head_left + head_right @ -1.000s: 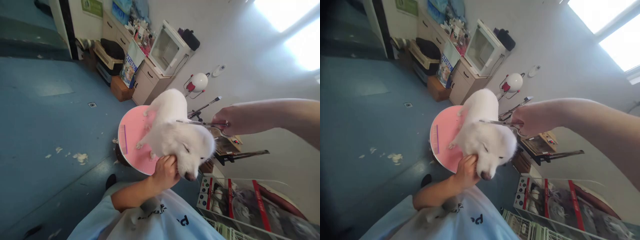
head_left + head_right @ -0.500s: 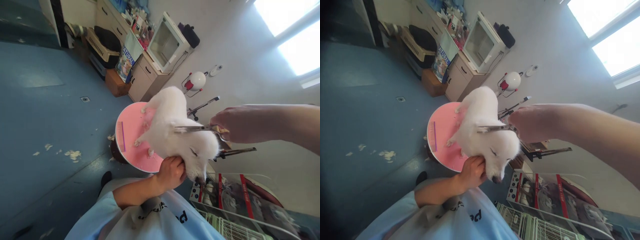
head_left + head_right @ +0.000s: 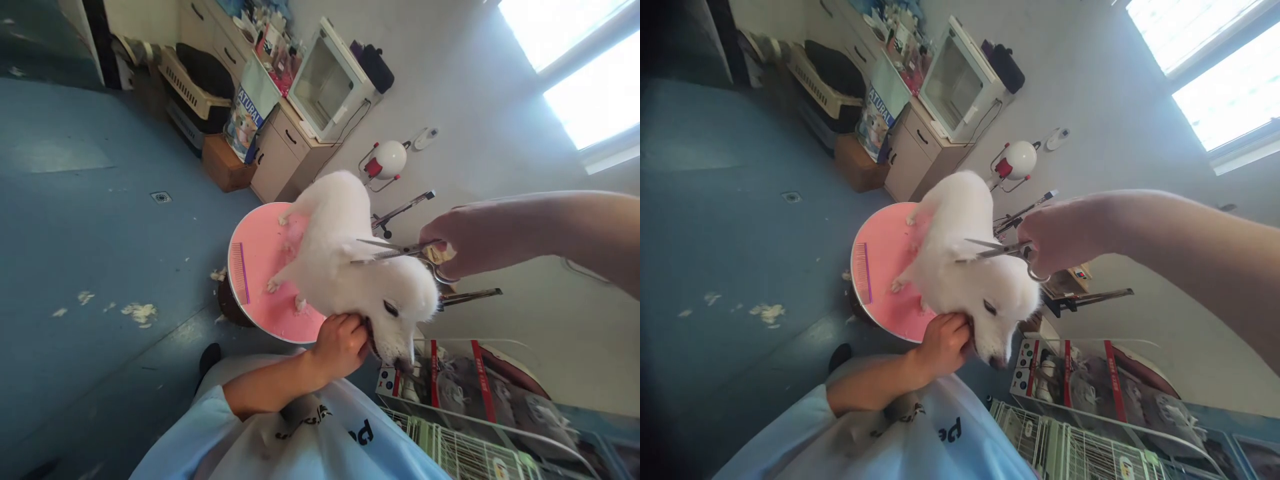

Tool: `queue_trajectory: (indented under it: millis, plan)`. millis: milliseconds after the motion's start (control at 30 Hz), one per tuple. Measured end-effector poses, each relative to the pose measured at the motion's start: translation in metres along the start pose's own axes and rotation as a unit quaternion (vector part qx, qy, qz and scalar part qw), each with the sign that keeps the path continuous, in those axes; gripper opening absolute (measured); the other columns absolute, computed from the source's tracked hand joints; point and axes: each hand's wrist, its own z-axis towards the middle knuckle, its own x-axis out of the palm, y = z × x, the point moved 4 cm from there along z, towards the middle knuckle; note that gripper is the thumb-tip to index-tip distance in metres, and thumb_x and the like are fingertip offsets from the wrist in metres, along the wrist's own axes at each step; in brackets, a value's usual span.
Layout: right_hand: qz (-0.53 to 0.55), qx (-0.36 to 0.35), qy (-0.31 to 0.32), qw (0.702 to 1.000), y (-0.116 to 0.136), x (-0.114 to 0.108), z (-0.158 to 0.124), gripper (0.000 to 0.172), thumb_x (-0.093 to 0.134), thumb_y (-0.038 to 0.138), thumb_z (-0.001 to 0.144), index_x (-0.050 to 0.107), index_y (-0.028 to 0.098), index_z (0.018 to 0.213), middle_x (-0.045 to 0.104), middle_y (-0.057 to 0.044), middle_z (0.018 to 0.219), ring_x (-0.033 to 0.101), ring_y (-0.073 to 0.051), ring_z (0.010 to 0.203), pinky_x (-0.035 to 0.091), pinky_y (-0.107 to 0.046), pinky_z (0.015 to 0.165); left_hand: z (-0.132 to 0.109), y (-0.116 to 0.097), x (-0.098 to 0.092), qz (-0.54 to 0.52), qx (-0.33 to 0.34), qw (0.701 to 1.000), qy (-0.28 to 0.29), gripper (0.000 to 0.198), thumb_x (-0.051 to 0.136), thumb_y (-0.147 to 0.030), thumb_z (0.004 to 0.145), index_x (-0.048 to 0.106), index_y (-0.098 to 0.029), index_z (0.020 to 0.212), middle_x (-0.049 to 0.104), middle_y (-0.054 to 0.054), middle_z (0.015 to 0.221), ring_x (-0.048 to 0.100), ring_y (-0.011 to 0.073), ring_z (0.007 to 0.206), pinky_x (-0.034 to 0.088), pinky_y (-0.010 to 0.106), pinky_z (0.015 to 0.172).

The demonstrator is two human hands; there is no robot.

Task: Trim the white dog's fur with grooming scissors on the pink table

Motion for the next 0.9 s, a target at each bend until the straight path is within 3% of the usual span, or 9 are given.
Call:
queue_trajectory:
  millis: [100, 233, 333, 533, 667, 800, 900]
  plan:
    - [-0.044, 0.013, 0.082, 0.996, -0.003, 0.004, 0.003, 0.013, 0.066, 0.010, 0.068, 0.060, 0.021, 0.064, 0.054, 0.001, 0.057, 0.050, -0.015, 0.058, 0.033, -0.031, 0.060, -0.003, 0.001, -0.001, 0.001, 0.000, 1.000, -0.008, 0.013, 0.066, -0.020, 0.080, 0.062, -0.020, 0.067, 0.060, 0.004, 0.068, 0.060, 0.0177, 0.067, 0.041, 0.031, 0.056]
    - [-0.008, 0.019, 0.095, 0.995, -0.009, 0.005, 0.008, 0.013, 0.073, 0.021, 0.067, 0.060, 0.021, 0.071, 0.056, 0.001, 0.063, 0.051, -0.015, 0.062, 0.034, -0.030, 0.059, -0.005, 0.000, -0.004, 0.003, 0.000, 1.000, -0.023, 0.014, 0.066, -0.020, 0.080, 0.061, -0.020, 0.067, 0.059, 0.004, 0.068, 0.058, 0.0176, 0.066, 0.040, 0.031, 0.056]
    - [-0.004, -0.001, 0.118, 0.993, -0.013, 0.011, 0.010, 0.008, 0.066, 0.015, 0.067, 0.062, 0.020, 0.071, 0.054, 0.002, 0.061, 0.050, -0.015, 0.062, 0.033, -0.029, 0.060, -0.005, 0.000, -0.004, -0.002, -0.002, 1.000, -0.028, 0.015, 0.065, -0.019, 0.080, 0.060, -0.020, 0.066, 0.059, 0.003, 0.068, 0.057, 0.0173, 0.066, 0.039, 0.031, 0.055]
    - [0.035, -0.009, 0.142, 0.989, -0.018, 0.018, 0.014, 0.006, 0.069, 0.020, 0.070, 0.064, 0.020, 0.072, 0.057, 0.003, 0.064, 0.051, -0.014, 0.064, 0.033, -0.028, 0.061, -0.008, -0.001, -0.002, 0.000, -0.006, 1.000, 0.005, 0.012, 0.067, -0.022, 0.080, 0.063, -0.020, 0.069, 0.060, 0.003, 0.070, 0.058, 0.0174, 0.067, 0.039, 0.031, 0.057]
    - [0.046, -0.011, 0.130, 0.990, -0.017, 0.016, 0.021, 0.008, 0.066, 0.009, 0.072, 0.068, 0.017, 0.074, 0.056, 0.005, 0.060, 0.051, -0.011, 0.060, 0.030, -0.026, 0.059, -0.008, -0.002, -0.002, 0.000, -0.005, 1.000, 0.004, 0.012, 0.065, -0.020, 0.081, 0.062, -0.020, 0.069, 0.060, 0.004, 0.070, 0.057, 0.0177, 0.068, 0.039, 0.031, 0.057]
    - [0.062, -0.044, 0.125, 0.989, -0.020, 0.019, 0.041, 0.005, 0.075, 0.016, 0.074, 0.072, 0.014, 0.077, 0.059, 0.008, 0.060, 0.051, -0.006, 0.056, 0.028, -0.022, 0.056, -0.009, -0.002, -0.002, 0.004, -0.009, 1.000, 0.015, 0.012, 0.065, -0.019, 0.080, 0.062, -0.021, 0.068, 0.060, 0.004, 0.071, 0.058, 0.0179, 0.068, 0.040, 0.032, 0.057]
    - [0.100, -0.056, 0.128, 0.985, -0.036, 0.027, 0.065, 0.016, 0.084, 0.020, 0.068, 0.071, 0.010, 0.071, 0.060, 0.009, 0.062, 0.047, -0.001, 0.049, 0.028, -0.019, 0.054, -0.009, -0.002, -0.003, 0.008, -0.017, 1.000, 0.016, 0.012, 0.067, -0.019, 0.079, 0.062, -0.021, 0.068, 0.060, 0.004, 0.070, 0.059, 0.0177, 0.069, 0.041, 0.032, 0.058]
